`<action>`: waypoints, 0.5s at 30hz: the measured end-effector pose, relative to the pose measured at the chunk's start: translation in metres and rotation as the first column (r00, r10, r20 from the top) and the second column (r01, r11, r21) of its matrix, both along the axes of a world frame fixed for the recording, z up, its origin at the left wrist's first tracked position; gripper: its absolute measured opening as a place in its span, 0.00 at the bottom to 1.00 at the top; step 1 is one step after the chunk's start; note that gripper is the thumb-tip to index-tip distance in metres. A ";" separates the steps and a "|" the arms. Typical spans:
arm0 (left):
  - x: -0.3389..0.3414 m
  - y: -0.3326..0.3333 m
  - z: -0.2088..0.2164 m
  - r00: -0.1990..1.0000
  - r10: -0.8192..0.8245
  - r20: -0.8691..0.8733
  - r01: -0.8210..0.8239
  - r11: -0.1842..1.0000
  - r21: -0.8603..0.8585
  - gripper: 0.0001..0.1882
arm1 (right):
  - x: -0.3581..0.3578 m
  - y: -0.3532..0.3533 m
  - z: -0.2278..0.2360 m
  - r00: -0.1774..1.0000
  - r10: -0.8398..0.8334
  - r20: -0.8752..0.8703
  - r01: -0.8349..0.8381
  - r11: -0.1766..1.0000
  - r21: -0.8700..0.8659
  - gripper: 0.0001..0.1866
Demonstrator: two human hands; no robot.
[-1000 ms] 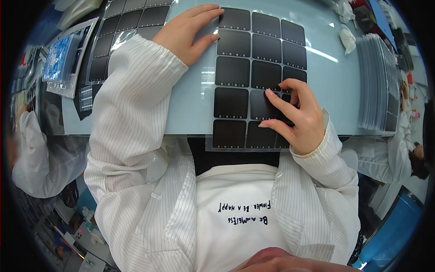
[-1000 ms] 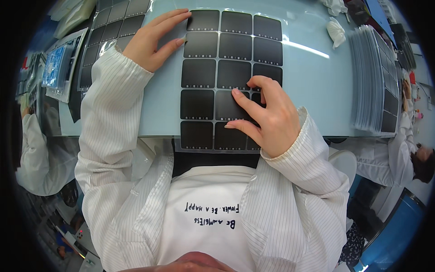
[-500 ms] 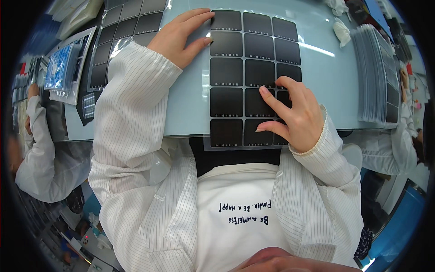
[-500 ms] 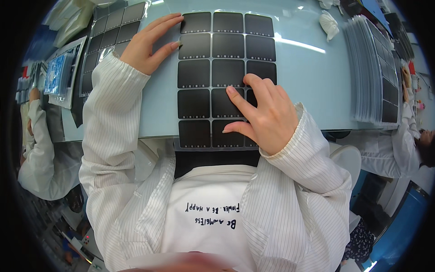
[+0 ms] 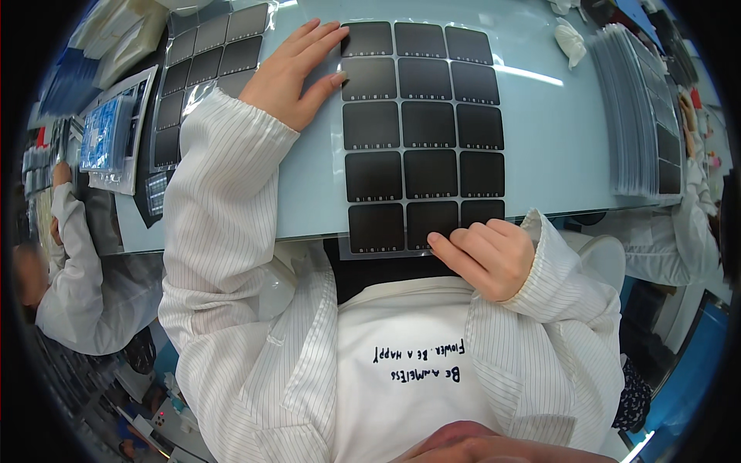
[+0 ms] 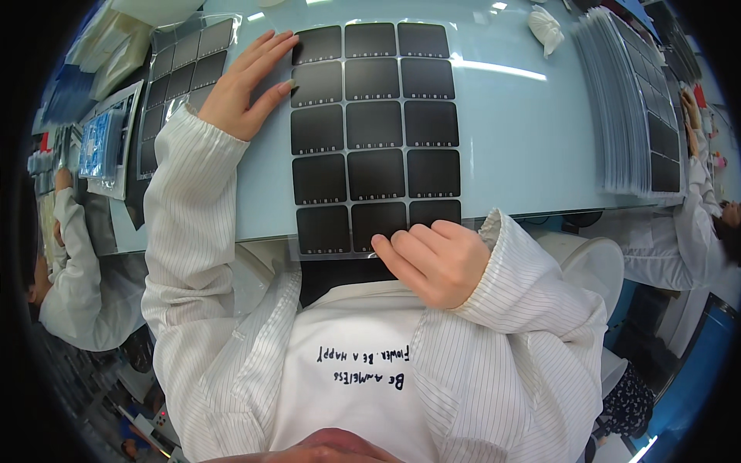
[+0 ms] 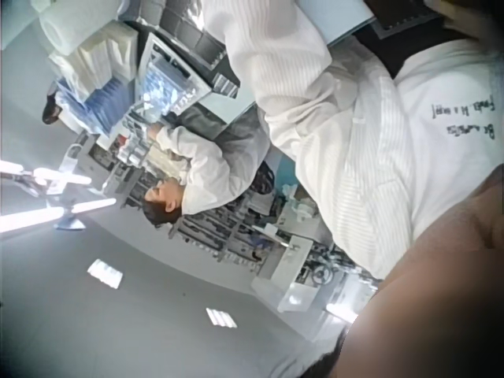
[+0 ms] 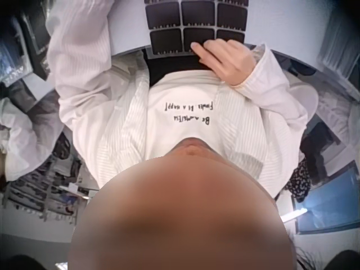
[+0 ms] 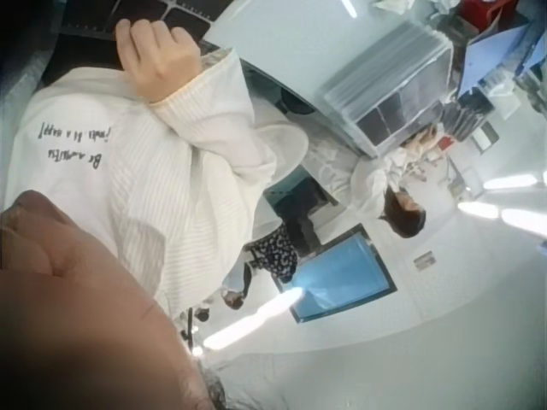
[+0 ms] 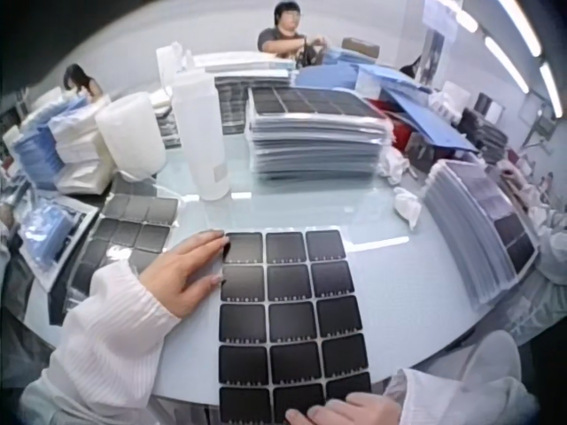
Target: Clean and inspect a sheet of small electronic or optical components using a wipe and cleaning solution.
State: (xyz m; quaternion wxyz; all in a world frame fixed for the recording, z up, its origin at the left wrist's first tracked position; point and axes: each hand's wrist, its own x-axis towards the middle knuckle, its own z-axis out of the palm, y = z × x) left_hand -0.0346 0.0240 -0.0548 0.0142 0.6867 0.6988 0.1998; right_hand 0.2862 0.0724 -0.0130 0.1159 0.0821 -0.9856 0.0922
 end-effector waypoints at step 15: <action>0.000 0.009 -0.004 1.000 0.013 0.016 -0.012 1.000 -0.026 0.28 | -0.010 0.041 0.002 0.964 -0.239 -0.114 0.188 0.921 -0.343 0.16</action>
